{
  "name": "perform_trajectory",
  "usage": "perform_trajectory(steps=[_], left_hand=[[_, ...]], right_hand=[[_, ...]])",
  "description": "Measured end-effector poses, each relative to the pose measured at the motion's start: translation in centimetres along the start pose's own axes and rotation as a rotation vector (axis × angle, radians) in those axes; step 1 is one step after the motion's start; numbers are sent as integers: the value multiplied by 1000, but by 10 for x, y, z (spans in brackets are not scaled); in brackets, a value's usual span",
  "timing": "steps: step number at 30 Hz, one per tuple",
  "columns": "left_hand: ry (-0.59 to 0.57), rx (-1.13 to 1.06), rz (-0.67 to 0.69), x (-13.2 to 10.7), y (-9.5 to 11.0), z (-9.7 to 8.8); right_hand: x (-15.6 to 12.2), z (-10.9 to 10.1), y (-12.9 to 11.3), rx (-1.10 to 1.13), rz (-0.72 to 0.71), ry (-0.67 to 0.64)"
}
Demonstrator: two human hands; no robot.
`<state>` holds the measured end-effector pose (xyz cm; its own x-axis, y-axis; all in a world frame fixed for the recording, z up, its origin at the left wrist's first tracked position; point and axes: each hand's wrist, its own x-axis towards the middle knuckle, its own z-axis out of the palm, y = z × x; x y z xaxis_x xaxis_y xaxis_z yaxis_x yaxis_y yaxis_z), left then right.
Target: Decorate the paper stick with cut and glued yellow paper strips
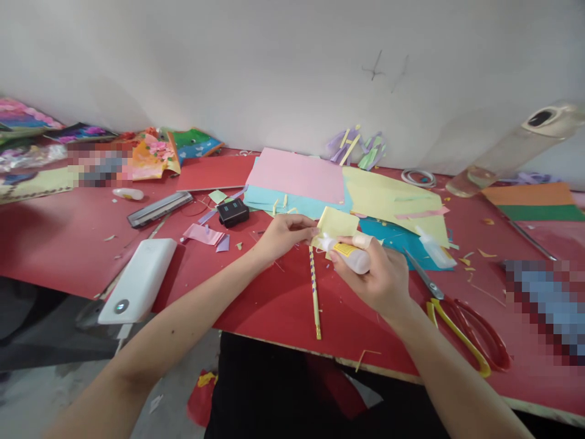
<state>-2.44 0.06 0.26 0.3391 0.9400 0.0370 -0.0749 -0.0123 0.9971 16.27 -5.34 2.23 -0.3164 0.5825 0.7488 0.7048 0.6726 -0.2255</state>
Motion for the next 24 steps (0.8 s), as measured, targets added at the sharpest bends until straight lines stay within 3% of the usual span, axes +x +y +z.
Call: perform_trajectory(steps=[9, 17, 24], left_hand=[[19, -16, 18, -1, 4, 1], [30, 27, 39, -2, 8, 3], [36, 42, 55, -2, 6, 2]], right_hand=[[-1, 1, -2, -23, -90, -43], [-3, 4, 2, -77, -96, 12], [-6, 3, 0, -59, -195, -109]])
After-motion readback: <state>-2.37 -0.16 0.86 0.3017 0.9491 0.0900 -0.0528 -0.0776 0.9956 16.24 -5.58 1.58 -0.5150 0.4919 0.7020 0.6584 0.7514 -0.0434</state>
